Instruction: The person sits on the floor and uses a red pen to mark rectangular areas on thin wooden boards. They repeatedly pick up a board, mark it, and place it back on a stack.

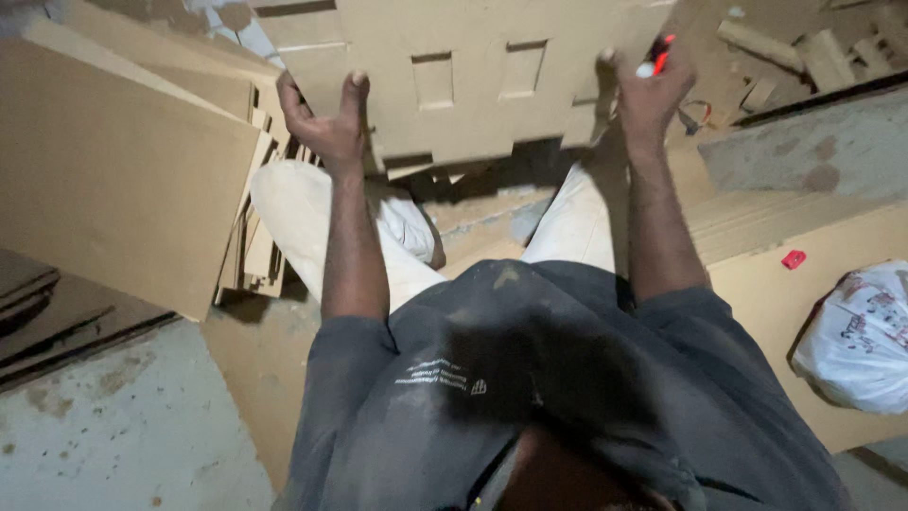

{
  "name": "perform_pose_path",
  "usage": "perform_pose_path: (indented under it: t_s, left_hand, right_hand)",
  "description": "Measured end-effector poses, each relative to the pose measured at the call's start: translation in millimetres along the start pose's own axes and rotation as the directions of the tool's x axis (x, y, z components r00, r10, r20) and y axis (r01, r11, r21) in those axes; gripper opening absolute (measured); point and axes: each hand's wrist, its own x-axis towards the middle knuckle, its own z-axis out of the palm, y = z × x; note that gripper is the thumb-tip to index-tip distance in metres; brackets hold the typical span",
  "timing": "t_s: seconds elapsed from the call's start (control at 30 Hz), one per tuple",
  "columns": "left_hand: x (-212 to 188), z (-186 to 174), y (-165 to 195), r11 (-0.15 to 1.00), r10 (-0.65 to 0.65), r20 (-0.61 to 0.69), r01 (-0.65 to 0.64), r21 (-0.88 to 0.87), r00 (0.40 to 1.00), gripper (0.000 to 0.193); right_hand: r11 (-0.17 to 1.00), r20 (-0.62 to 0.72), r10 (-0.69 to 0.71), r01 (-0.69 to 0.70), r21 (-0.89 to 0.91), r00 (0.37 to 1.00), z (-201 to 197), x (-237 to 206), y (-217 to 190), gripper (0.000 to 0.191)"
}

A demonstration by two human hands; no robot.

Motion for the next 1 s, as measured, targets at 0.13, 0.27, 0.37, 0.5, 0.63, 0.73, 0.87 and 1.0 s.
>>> perform_pose_path:
  t_s: [0.13, 0.27, 0.37, 0.5, 0.63, 0.73, 0.87, 1.0]
  left_hand:
    - [-2.2, -3.3, -23.2, 0.997, 0.063, -0.022, -0.062, 0.051, 0.998, 0.096]
    - [-8.7, 0.3, -34.4, 0.985, 0.023, -0.036, -0.016, 0.169, 0.999, 0.101]
    - [-16.9, -3.5, -33.6, 0.955, -0.219, -0.057, 0.226, 0.192, 0.974, 0.098]
    - [-26.4, -3.1, -33.1, 0.776, -0.493, -0.081, 0.48, 0.41, 0.866, 0.075]
    - [-28.4, -0.5, -30.7, 0.974, -0.167, 0.041, 0.159, 0.16, 0.985, 0.059]
    - [-30.7, 4.2, -23.6, 0.865, 0.012, -0.097, 0.038, 0.501, 0.995, 0.077]
    - [-38.8, 8.5, -12.8, 0.936, -0.261, -0.129, 0.283, 0.208, 0.957, 0.034]
    - [-39.1, 2.6, -18.8, 0.965, -0.079, -0.099, 0.101, 0.242, 0.992, 0.032]
  right_hand:
    - [0.989, -0.044, -0.119, 0.123, 0.077, 0.992, -9.5, 0.7, 10.3, 0.029]
    - [0.987, -0.072, -0.093, 0.101, 0.122, 0.993, 2.1, -3.2, 18.9, 0.027]
    - [0.978, -0.077, -0.025, 0.04, 0.203, 0.997, 13.5, -8.1, 21.9, 0.026]
    - [0.983, -0.131, 0.079, -0.055, 0.174, 0.988, 21.5, -12.6, 23.5, 0.02]
    - [0.976, -0.124, 0.028, 0.0, 0.218, 0.992, 26.4, -11.9, 28.1, 0.034]
    - [0.994, -0.284, 0.107, -0.112, 0.0, 0.953, 31.2, -10.2, 29.8, 0.044]
    - [0.989, -0.305, 0.057, -0.012, 0.149, 0.951, 38.1, -12.6, 28.4, 0.042]
    - [0.994, -0.206, -0.011, 0.034, 0.107, 0.979, 42.3, -18.2, 25.6, 0.032]
